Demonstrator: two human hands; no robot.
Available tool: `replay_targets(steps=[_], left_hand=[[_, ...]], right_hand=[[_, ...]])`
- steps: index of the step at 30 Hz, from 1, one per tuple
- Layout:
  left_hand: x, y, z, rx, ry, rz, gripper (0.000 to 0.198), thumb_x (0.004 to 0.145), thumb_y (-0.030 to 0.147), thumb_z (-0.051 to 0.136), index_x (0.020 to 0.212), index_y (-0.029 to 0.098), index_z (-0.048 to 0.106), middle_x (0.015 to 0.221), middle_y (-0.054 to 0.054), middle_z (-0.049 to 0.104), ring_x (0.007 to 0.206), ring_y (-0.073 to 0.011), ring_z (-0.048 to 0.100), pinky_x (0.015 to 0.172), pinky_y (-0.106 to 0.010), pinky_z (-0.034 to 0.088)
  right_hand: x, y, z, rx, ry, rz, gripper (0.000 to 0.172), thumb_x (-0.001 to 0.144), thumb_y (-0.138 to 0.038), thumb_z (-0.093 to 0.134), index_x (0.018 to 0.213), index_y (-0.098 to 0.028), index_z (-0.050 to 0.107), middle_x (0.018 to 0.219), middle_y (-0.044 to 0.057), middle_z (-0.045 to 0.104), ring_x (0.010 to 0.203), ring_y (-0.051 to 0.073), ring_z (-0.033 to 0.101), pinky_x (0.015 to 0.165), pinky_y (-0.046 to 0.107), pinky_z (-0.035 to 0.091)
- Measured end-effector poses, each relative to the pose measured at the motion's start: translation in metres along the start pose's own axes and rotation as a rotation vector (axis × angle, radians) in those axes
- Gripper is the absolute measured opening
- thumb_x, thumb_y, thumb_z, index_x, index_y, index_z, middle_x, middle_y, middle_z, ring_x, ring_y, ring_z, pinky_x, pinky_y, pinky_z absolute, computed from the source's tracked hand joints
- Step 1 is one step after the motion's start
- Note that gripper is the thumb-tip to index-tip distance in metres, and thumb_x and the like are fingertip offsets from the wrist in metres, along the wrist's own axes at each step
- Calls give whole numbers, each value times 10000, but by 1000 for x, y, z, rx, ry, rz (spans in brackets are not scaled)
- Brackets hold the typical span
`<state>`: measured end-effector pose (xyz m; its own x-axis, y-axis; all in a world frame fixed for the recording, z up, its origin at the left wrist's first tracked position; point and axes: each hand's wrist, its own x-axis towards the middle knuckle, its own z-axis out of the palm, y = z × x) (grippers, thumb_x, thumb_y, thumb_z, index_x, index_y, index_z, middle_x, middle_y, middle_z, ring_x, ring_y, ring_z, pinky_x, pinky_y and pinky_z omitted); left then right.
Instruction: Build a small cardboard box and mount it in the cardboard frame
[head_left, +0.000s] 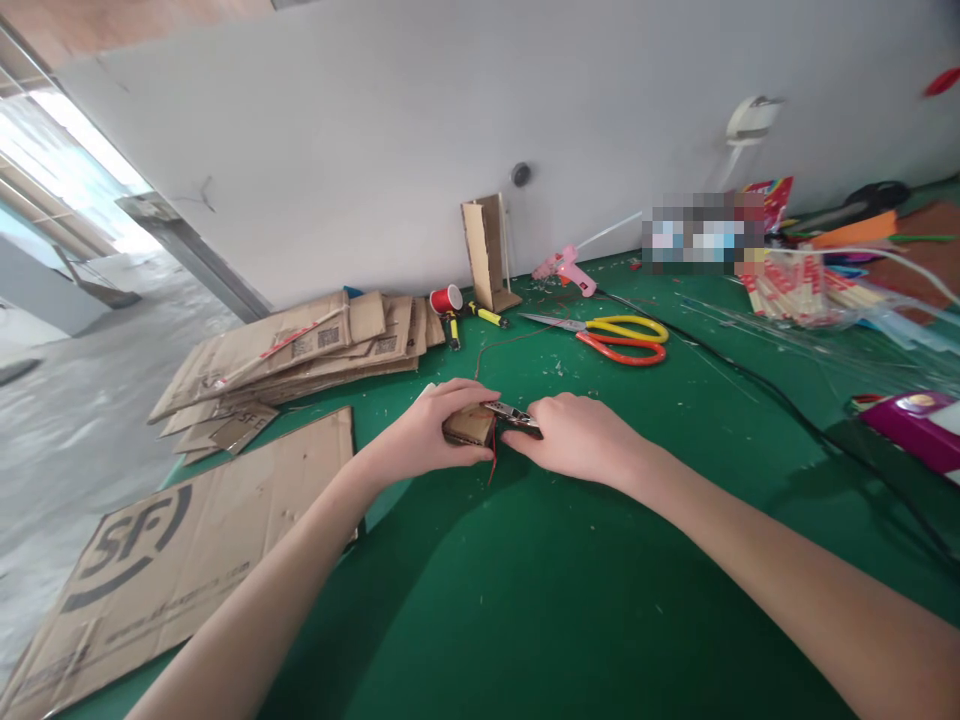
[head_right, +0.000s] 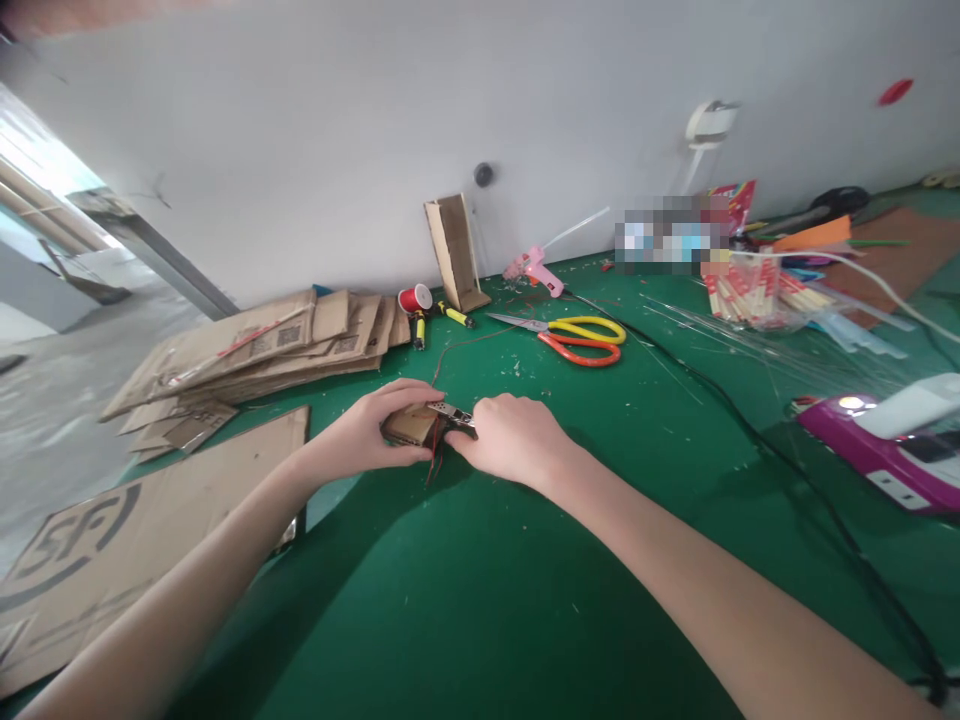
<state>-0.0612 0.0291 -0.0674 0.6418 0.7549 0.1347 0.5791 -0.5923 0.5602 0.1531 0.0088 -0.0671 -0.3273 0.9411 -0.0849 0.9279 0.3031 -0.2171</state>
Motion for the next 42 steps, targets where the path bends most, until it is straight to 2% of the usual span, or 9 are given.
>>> replay_targets(steps=[4, 15, 23, 28, 33, 42], left_hand=[[0, -2, 0, -12, 7, 13, 611, 704, 451, 737, 1255, 273, 543, 1322, -93, 522, 1208, -278, 512, 1055, -441, 391], [-4, 1, -1, 34, 26, -53, 669, 690, 475, 732, 1273, 259, 482, 1274, -71, 577, 1131, -280, 554, 987, -430, 428], [-4, 3, -3, 33, 15, -79, 669, 691, 454, 735, 1275, 256, 474, 1259, -67, 579, 1122, -274, 550, 970, -414, 430], [-2, 7, -1, 38, 13, -88, 671, 684, 437, 740, 1270, 236, 484, 1264, -73, 574, 1129, -272, 544, 997, -418, 407], [-2, 5, 0, 22, 14, -114, 680, 686, 450, 736, 1280, 240, 481, 1269, -76, 580, 1141, -281, 543, 991, -425, 416], [-2, -3, 1, -114, 51, -115, 685, 678, 433, 758, 1278, 226, 502, 1249, -81, 608, 1130, -265, 572, 977, -388, 451]], right_hand=[[4, -2, 7, -13, 31, 20, 466, 860, -559, 442, 778, -164, 675, 755, 118, 695, 692, 268, 674, 523, 313, 409], [12, -3, 16, -61, 50, 18, 338, 875, -387, 462, 826, -151, 700, 731, 135, 692, 689, 289, 685, 534, 333, 438], [5, -4, 7, -65, 65, -7, 357, 899, -426, 448, 817, -175, 688, 750, 96, 683, 694, 257, 668, 541, 316, 419], [-1, -1, 2, -78, 145, -67, 386, 912, -478, 449, 819, -194, 692, 898, 98, 669, 824, 254, 650, 546, 288, 382], [1, -2, -1, 9, 25, -56, 405, 898, -507, 459, 741, -191, 657, 703, 62, 657, 647, 209, 624, 502, 280, 296], [15, 2, -1, 73, -109, -93, 438, 876, -546, 433, 711, -184, 618, 669, 72, 624, 567, 185, 560, 465, 273, 278]])
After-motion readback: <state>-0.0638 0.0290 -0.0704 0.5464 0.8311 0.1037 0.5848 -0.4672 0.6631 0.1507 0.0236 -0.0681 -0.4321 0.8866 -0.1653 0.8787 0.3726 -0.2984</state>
